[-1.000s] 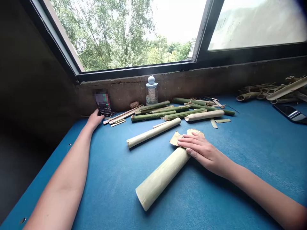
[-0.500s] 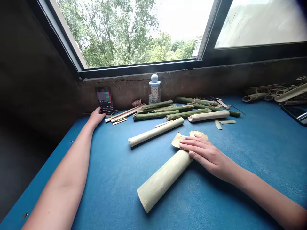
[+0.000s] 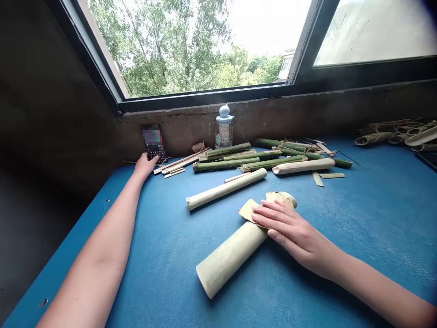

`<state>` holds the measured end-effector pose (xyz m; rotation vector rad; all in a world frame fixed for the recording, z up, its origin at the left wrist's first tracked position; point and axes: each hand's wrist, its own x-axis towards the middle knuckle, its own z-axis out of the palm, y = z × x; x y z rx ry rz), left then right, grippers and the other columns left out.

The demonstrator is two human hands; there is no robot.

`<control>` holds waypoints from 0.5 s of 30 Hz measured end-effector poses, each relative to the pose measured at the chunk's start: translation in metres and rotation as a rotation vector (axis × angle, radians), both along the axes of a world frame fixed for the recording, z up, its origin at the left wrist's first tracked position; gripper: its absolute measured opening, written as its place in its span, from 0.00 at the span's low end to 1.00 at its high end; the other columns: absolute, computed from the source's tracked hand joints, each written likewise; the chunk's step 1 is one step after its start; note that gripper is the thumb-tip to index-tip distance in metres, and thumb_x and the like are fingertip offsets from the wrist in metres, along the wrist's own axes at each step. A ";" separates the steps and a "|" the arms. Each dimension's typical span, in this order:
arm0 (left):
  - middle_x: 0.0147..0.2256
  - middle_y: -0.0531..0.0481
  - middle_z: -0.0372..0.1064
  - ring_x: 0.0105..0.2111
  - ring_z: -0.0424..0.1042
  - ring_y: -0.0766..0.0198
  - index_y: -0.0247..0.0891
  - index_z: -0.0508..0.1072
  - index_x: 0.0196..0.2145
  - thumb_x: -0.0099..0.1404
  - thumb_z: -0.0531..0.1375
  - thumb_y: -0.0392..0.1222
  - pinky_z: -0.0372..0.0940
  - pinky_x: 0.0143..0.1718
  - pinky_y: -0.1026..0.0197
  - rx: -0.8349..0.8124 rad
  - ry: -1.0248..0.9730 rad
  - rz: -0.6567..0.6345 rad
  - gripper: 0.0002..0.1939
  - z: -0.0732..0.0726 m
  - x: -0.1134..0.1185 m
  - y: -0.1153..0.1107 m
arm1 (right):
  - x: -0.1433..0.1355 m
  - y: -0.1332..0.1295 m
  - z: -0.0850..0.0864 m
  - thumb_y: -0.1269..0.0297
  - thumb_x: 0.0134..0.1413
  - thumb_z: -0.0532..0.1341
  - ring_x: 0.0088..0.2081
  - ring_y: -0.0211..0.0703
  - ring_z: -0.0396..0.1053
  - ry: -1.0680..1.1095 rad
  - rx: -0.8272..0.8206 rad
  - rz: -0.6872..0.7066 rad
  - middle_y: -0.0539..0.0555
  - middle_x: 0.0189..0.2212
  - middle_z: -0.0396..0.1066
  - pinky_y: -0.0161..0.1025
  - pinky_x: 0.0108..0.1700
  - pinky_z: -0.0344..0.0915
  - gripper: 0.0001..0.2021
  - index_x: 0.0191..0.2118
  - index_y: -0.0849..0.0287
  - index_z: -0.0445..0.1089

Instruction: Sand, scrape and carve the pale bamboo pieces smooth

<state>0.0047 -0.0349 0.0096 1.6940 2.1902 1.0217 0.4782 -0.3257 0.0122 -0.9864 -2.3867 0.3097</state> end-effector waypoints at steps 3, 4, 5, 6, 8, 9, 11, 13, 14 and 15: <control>0.54 0.31 0.71 0.55 0.71 0.40 0.31 0.71 0.54 0.62 0.61 0.50 0.65 0.55 0.46 -0.006 -0.009 0.007 0.27 0.000 0.000 0.004 | 0.006 0.003 -0.002 0.66 0.70 0.53 0.71 0.50 0.50 -0.035 -0.021 0.056 0.49 0.68 0.59 0.55 0.73 0.45 0.25 0.69 0.45 0.58; 0.54 0.32 0.72 0.54 0.72 0.42 0.31 0.71 0.54 0.62 0.61 0.49 0.65 0.55 0.48 -0.009 -0.018 0.000 0.27 0.000 -0.001 0.005 | 0.006 0.003 -0.002 0.65 0.70 0.53 0.71 0.50 0.50 -0.048 -0.028 0.083 0.49 0.68 0.58 0.54 0.73 0.45 0.25 0.69 0.45 0.58; 0.53 0.33 0.73 0.53 0.72 0.43 0.31 0.71 0.54 0.62 0.61 0.48 0.66 0.55 0.49 -0.011 -0.027 -0.010 0.26 0.000 -0.001 0.006 | 0.006 0.002 -0.001 0.65 0.70 0.53 0.71 0.50 0.50 -0.052 -0.031 0.096 0.49 0.68 0.58 0.54 0.73 0.44 0.25 0.69 0.45 0.59; 0.52 0.34 0.74 0.52 0.73 0.45 0.32 0.72 0.54 0.62 0.61 0.48 0.66 0.55 0.50 -0.012 -0.037 -0.018 0.25 0.001 -0.002 0.007 | 0.006 0.002 -0.001 0.65 0.70 0.53 0.71 0.49 0.50 -0.048 -0.031 0.091 0.49 0.68 0.59 0.55 0.73 0.44 0.24 0.68 0.45 0.59; 0.52 0.35 0.74 0.52 0.73 0.45 0.32 0.73 0.52 0.63 0.60 0.48 0.66 0.54 0.51 -0.009 -0.050 -0.019 0.23 0.001 -0.002 0.007 | 0.007 0.003 0.000 0.65 0.70 0.53 0.71 0.50 0.51 -0.029 -0.026 0.049 0.49 0.67 0.62 0.56 0.73 0.44 0.23 0.68 0.46 0.61; 0.52 0.35 0.74 0.53 0.73 0.44 0.32 0.73 0.52 0.63 0.60 0.48 0.66 0.55 0.50 -0.004 -0.053 -0.011 0.23 0.001 -0.001 0.007 | 0.007 0.003 0.000 0.65 0.70 0.53 0.71 0.51 0.52 -0.020 -0.024 0.026 0.50 0.66 0.62 0.57 0.73 0.45 0.23 0.68 0.46 0.61; 0.53 0.33 0.73 0.54 0.71 0.42 0.32 0.74 0.51 0.64 0.59 0.50 0.65 0.55 0.48 0.007 -0.055 0.010 0.23 0.002 0.000 0.007 | 0.008 0.005 -0.001 0.65 0.70 0.53 0.71 0.52 0.52 -0.019 -0.025 0.005 0.51 0.66 0.62 0.58 0.72 0.46 0.24 0.68 0.46 0.61; 0.53 0.32 0.72 0.55 0.70 0.40 0.31 0.74 0.50 0.64 0.58 0.51 0.65 0.55 0.47 0.012 -0.058 0.025 0.23 0.001 0.001 0.008 | 0.011 0.009 -0.003 0.65 0.70 0.53 0.70 0.51 0.53 -0.027 -0.028 0.025 0.51 0.67 0.61 0.56 0.72 0.46 0.24 0.68 0.46 0.61; 0.53 0.32 0.72 0.55 0.70 0.40 0.31 0.74 0.50 0.64 0.58 0.51 0.65 0.55 0.47 0.012 -0.061 0.027 0.23 0.001 0.001 0.008 | 0.013 0.012 -0.004 0.65 0.70 0.53 0.70 0.51 0.53 -0.024 -0.024 0.041 0.51 0.66 0.62 0.56 0.72 0.47 0.23 0.68 0.45 0.61; 0.53 0.32 0.72 0.55 0.70 0.40 0.32 0.74 0.50 0.64 0.58 0.51 0.64 0.55 0.47 0.012 -0.067 0.025 0.23 0.001 0.001 0.009 | 0.015 0.015 -0.005 0.64 0.70 0.53 0.70 0.51 0.55 -0.012 -0.019 0.048 0.51 0.66 0.63 0.55 0.72 0.47 0.23 0.67 0.45 0.62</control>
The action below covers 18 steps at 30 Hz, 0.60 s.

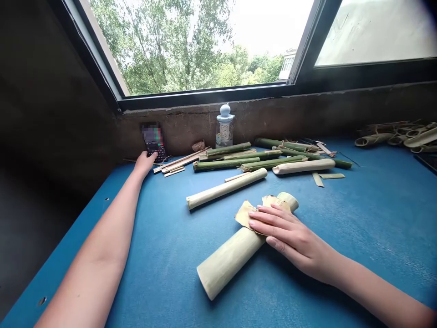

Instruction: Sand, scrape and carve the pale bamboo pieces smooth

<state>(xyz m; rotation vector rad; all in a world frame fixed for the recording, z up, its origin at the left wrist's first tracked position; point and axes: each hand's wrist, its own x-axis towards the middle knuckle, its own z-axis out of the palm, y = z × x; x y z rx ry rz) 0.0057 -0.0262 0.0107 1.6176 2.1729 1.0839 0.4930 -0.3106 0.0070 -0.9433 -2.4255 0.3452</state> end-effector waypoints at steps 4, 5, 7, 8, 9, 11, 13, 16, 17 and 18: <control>0.52 0.37 0.74 0.54 0.72 0.48 0.33 0.75 0.48 0.66 0.58 0.46 0.64 0.56 0.49 -0.002 -0.040 -0.027 0.18 0.000 -0.004 0.003 | 0.003 0.005 0.001 0.62 0.71 0.53 0.68 0.52 0.58 0.054 0.004 -0.112 0.51 0.63 0.67 0.60 0.72 0.45 0.21 0.65 0.45 0.66; 0.51 0.38 0.74 0.53 0.72 0.50 0.33 0.75 0.48 0.66 0.58 0.45 0.64 0.57 0.48 -0.004 -0.050 -0.032 0.17 0.000 -0.005 0.004 | 0.000 0.002 0.003 0.62 0.71 0.52 0.69 0.53 0.56 0.047 -0.007 -0.122 0.51 0.63 0.67 0.61 0.72 0.44 0.21 0.65 0.45 0.65; 0.51 0.40 0.74 0.52 0.72 0.53 0.32 0.75 0.48 0.67 0.59 0.45 0.63 0.57 0.47 -0.003 -0.066 -0.035 0.17 0.000 -0.007 0.005 | -0.008 -0.005 0.006 0.62 0.71 0.53 0.70 0.51 0.53 -0.006 -0.033 -0.030 0.50 0.65 0.64 0.59 0.73 0.43 0.22 0.67 0.45 0.62; 0.51 0.40 0.74 0.53 0.72 0.52 0.32 0.75 0.49 0.67 0.59 0.46 0.63 0.58 0.46 0.000 -0.071 -0.035 0.17 0.000 -0.007 0.005 | -0.011 -0.008 0.007 0.62 0.70 0.53 0.71 0.50 0.52 -0.037 -0.040 0.043 0.50 0.67 0.62 0.56 0.73 0.43 0.23 0.68 0.45 0.60; 0.51 0.40 0.74 0.53 0.71 0.51 0.32 0.75 0.49 0.67 0.58 0.47 0.63 0.58 0.47 0.005 -0.075 -0.034 0.18 0.000 -0.007 0.005 | -0.012 -0.009 0.007 0.62 0.70 0.53 0.71 0.49 0.52 -0.058 -0.038 0.105 0.49 0.67 0.60 0.55 0.73 0.43 0.24 0.69 0.45 0.58; 0.52 0.38 0.73 0.55 0.71 0.48 0.31 0.76 0.49 0.67 0.55 0.49 0.62 0.58 0.49 0.014 -0.079 -0.034 0.21 0.000 -0.007 0.005 | -0.010 -0.005 0.006 0.63 0.71 0.53 0.70 0.47 0.52 -0.051 -0.019 0.106 0.49 0.67 0.61 0.53 0.73 0.44 0.24 0.69 0.45 0.59; 0.53 0.37 0.73 0.55 0.71 0.46 0.31 0.76 0.49 0.66 0.55 0.50 0.62 0.58 0.50 0.017 -0.082 -0.039 0.23 0.000 -0.007 0.004 | -0.004 0.001 0.003 0.63 0.71 0.52 0.70 0.48 0.54 -0.004 0.002 -0.026 0.50 0.65 0.65 0.54 0.73 0.44 0.22 0.67 0.46 0.62; 0.52 0.37 0.74 0.54 0.72 0.46 0.32 0.76 0.49 0.63 0.57 0.50 0.63 0.57 0.51 0.012 -0.085 -0.053 0.23 -0.001 -0.006 0.003 | 0.000 0.002 0.003 0.64 0.71 0.53 0.70 0.49 0.54 0.008 0.010 -0.108 0.50 0.65 0.65 0.55 0.73 0.44 0.22 0.67 0.46 0.63; 0.52 0.37 0.74 0.53 0.72 0.46 0.32 0.76 0.50 0.62 0.58 0.49 0.64 0.57 0.51 0.010 -0.083 -0.054 0.23 -0.001 -0.006 0.003 | -0.002 0.000 0.004 0.64 0.71 0.53 0.70 0.49 0.53 -0.009 0.010 -0.069 0.50 0.66 0.64 0.54 0.73 0.44 0.22 0.67 0.46 0.62; 0.52 0.37 0.74 0.53 0.72 0.46 0.31 0.76 0.50 0.61 0.59 0.49 0.64 0.57 0.51 0.009 -0.080 -0.052 0.24 -0.001 -0.005 0.003 | -0.005 -0.004 0.006 0.64 0.70 0.53 0.70 0.49 0.52 -0.031 0.009 -0.012 0.50 0.66 0.62 0.53 0.73 0.43 0.23 0.68 0.47 0.61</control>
